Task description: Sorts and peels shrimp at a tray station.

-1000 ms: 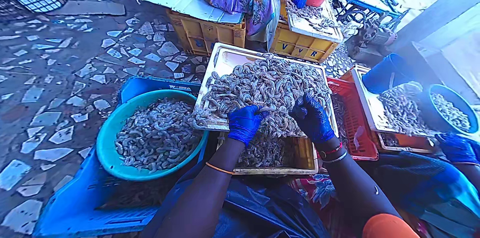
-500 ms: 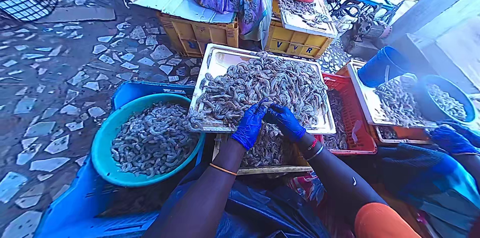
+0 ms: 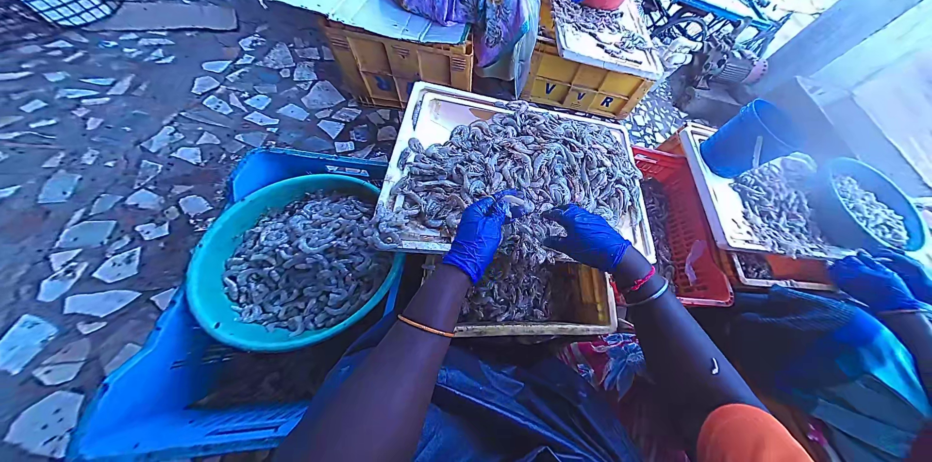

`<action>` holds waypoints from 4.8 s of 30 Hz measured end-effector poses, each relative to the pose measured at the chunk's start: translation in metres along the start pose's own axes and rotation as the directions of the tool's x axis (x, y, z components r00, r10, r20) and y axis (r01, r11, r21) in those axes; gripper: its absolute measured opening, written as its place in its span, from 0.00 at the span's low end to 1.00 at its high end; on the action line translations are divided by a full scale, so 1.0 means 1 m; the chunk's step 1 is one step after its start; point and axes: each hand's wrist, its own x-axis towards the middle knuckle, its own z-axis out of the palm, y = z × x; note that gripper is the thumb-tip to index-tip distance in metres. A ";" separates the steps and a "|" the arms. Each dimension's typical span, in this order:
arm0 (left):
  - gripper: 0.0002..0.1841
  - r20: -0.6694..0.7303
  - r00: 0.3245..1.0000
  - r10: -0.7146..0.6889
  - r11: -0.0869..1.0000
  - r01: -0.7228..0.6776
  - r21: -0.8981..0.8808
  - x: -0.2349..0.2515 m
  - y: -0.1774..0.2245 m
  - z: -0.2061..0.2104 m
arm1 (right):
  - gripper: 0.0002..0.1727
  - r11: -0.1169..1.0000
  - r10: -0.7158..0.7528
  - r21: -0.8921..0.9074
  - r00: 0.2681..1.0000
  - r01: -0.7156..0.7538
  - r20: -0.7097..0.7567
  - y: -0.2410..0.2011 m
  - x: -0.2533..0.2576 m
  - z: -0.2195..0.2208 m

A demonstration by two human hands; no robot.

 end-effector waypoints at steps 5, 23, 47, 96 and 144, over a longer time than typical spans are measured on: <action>0.19 -0.129 0.978 0.165 0.985 -0.158 0.064 0.003 0.005 -0.003 | 0.17 0.918 -0.092 0.359 0.972 0.168 -0.218 -0.004 -0.010 -0.003; 0.18 -0.137 0.991 0.008 0.998 0.000 0.059 0.008 0.009 -0.052 | 0.17 0.975 -0.119 -0.216 0.944 0.053 -0.308 -0.052 0.056 0.094; 0.13 0.251 0.919 0.306 0.300 -0.343 0.890 -0.001 -0.023 0.042 | 0.19 0.824 0.119 0.565 0.989 -0.050 -0.086 0.002 0.004 0.024; 0.18 0.031 0.999 -0.033 0.860 0.044 -0.509 0.000 -0.008 0.007 | 0.16 0.677 -0.283 0.627 0.923 0.384 -0.260 -0.010 0.004 0.039; 0.18 0.110 0.993 -0.043 0.682 -0.052 0.730 0.003 -0.015 0.061 | 0.23 0.918 0.109 0.396 0.969 -0.013 -0.222 0.039 -0.012 0.037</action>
